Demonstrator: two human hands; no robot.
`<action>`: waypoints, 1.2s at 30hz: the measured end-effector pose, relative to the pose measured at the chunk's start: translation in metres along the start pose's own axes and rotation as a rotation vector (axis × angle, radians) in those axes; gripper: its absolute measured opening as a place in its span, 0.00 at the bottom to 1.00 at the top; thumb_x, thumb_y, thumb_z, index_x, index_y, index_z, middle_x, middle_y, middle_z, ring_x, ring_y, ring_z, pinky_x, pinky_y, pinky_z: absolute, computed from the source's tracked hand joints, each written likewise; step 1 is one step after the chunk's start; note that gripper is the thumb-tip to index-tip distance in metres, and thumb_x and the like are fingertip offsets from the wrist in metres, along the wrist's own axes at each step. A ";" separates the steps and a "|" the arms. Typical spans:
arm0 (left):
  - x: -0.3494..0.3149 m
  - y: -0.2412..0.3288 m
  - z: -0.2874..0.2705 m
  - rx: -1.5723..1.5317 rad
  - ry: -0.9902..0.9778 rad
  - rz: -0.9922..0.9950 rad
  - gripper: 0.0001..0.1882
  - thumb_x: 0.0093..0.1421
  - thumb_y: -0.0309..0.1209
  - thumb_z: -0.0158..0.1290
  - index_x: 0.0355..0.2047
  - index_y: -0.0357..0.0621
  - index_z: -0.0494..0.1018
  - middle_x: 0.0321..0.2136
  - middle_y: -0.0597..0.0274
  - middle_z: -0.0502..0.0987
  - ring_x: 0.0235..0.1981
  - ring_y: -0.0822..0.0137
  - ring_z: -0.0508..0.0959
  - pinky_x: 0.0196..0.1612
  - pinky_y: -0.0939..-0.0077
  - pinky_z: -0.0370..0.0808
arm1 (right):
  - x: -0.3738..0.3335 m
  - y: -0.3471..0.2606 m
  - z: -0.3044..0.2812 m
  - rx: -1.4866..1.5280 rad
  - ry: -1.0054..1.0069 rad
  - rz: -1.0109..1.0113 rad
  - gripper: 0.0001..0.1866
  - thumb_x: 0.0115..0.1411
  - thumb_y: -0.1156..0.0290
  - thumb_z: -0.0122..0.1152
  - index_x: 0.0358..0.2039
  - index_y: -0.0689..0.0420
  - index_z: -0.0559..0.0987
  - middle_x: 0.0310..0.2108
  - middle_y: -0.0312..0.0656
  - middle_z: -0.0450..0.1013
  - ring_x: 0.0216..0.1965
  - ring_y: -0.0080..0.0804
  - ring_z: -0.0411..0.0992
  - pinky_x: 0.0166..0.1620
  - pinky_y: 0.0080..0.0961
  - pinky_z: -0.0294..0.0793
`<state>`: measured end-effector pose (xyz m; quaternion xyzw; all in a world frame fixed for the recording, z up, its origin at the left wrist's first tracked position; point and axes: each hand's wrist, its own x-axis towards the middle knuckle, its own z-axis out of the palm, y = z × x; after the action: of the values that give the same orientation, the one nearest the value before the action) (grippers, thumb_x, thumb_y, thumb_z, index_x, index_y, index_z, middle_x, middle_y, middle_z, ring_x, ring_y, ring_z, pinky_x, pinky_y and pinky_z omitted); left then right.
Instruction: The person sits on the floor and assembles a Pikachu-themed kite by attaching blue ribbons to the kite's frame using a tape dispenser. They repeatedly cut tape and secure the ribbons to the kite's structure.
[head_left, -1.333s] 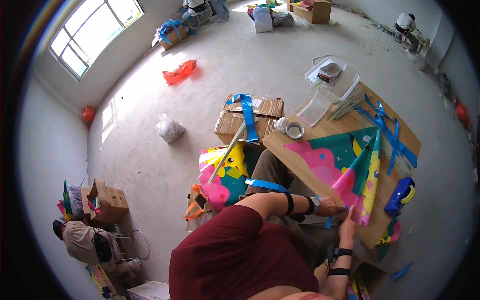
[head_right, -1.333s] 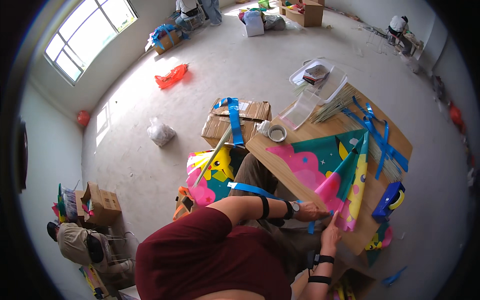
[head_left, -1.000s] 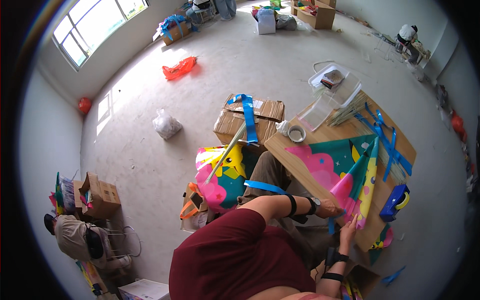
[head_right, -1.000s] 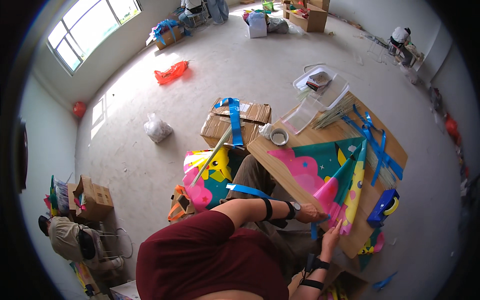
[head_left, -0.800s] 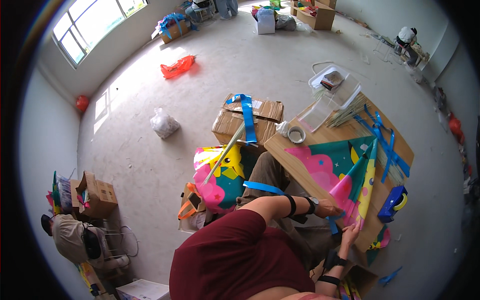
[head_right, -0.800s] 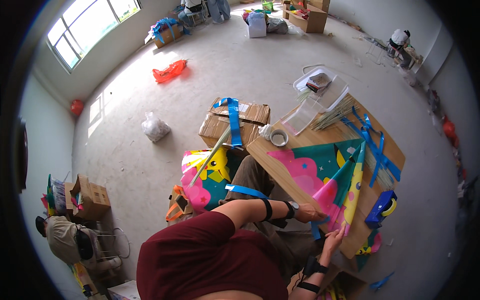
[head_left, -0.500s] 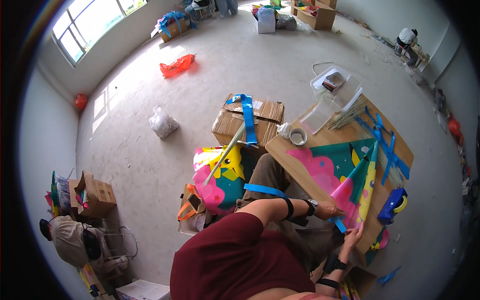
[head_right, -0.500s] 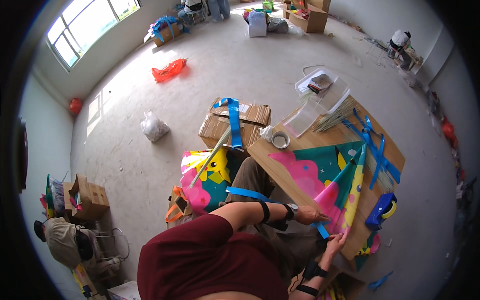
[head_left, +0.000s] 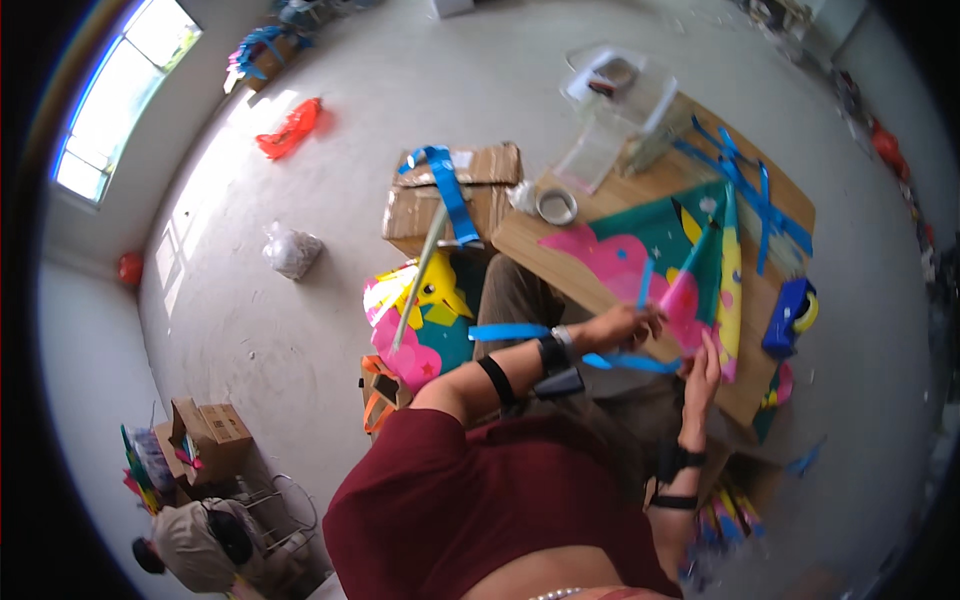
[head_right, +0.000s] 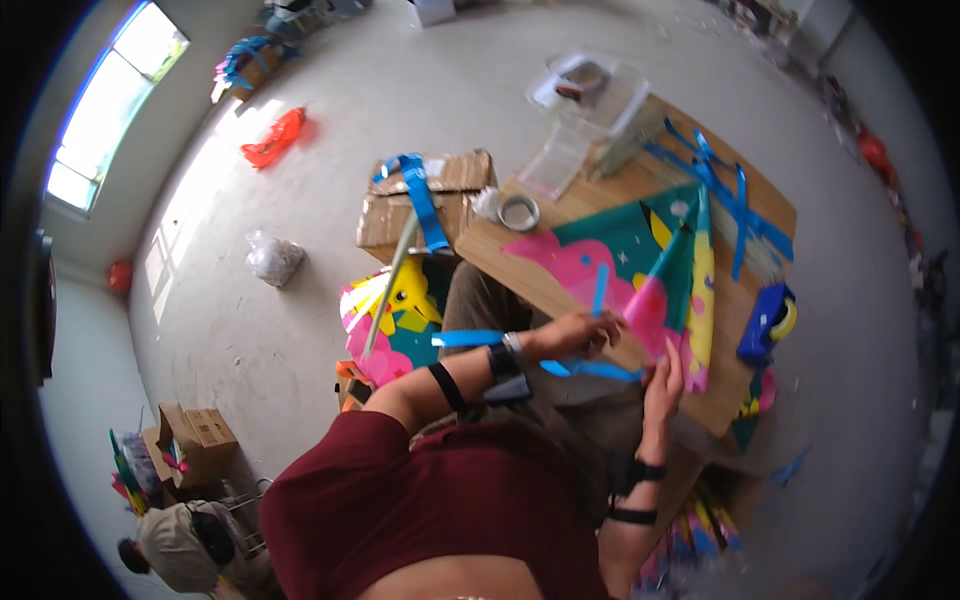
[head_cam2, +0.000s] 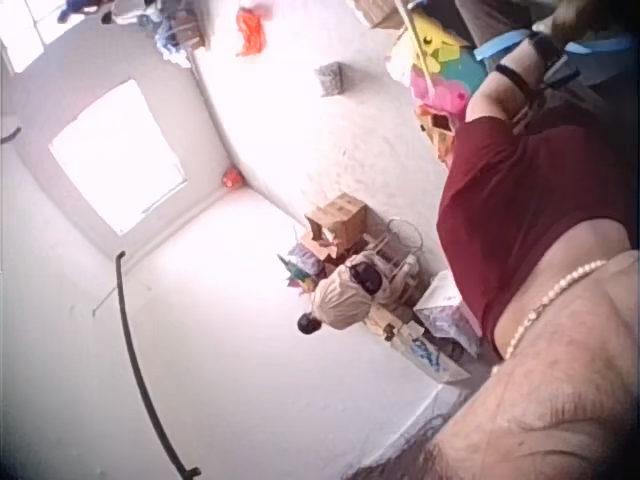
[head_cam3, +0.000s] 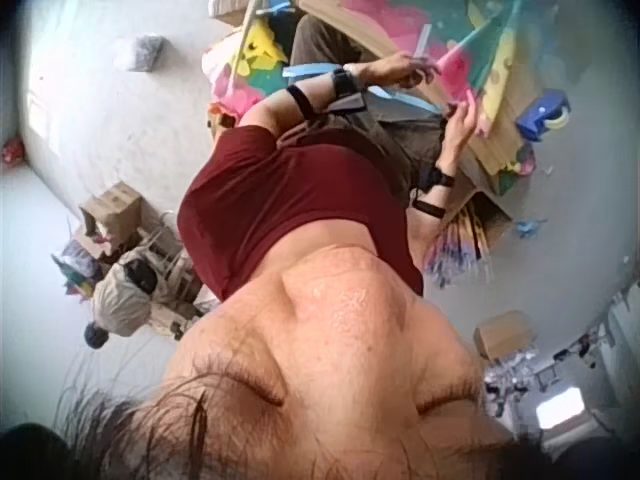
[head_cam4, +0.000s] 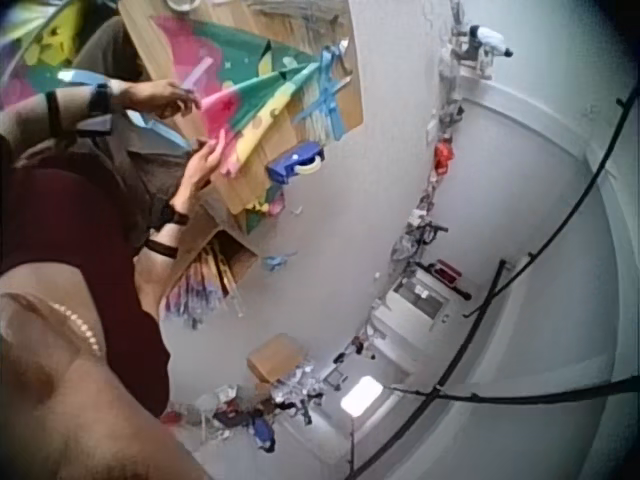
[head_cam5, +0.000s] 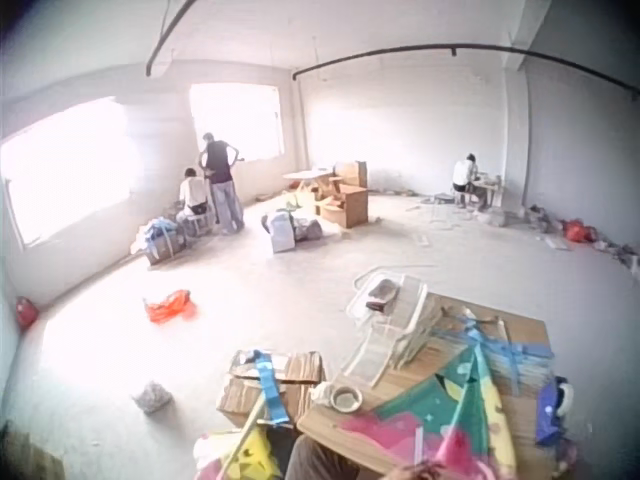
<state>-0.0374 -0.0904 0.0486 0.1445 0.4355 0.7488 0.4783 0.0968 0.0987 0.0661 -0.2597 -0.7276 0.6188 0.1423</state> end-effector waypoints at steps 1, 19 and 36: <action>-0.006 0.019 0.007 -0.163 -0.038 -0.048 0.18 0.74 0.41 0.40 0.50 0.39 0.69 0.31 0.64 0.73 0.22 0.75 0.69 0.23 0.80 0.64 | 0.001 -0.021 0.007 -0.034 -0.020 -0.006 0.18 0.74 0.66 0.47 0.60 0.54 0.74 0.28 0.31 0.70 0.26 0.16 0.63 0.30 0.16 0.65; -0.060 0.056 0.005 -0.203 -0.518 -0.232 0.25 0.72 0.41 0.39 0.44 0.26 0.73 0.26 0.51 0.79 0.21 0.69 0.78 0.21 0.81 0.72 | 0.019 -0.097 0.084 0.129 -0.526 0.293 0.25 0.69 0.49 0.55 0.35 0.63 0.81 0.32 0.38 0.78 0.38 0.22 0.75 0.47 0.23 0.73; -0.055 0.009 -0.030 -0.800 -0.418 -0.271 0.54 0.64 0.71 0.28 0.59 0.21 0.62 0.41 0.35 0.79 0.33 0.54 0.84 0.36 0.68 0.83 | 0.032 -0.097 0.120 -0.353 -0.237 0.011 0.13 0.61 0.66 0.64 0.26 0.62 0.78 0.17 0.34 0.74 0.21 0.18 0.70 0.27 0.24 0.69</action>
<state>-0.0342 -0.1542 0.0492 0.0385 0.0220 0.7433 0.6675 -0.0126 0.0081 0.1342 -0.2097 -0.8350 0.5087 0.0046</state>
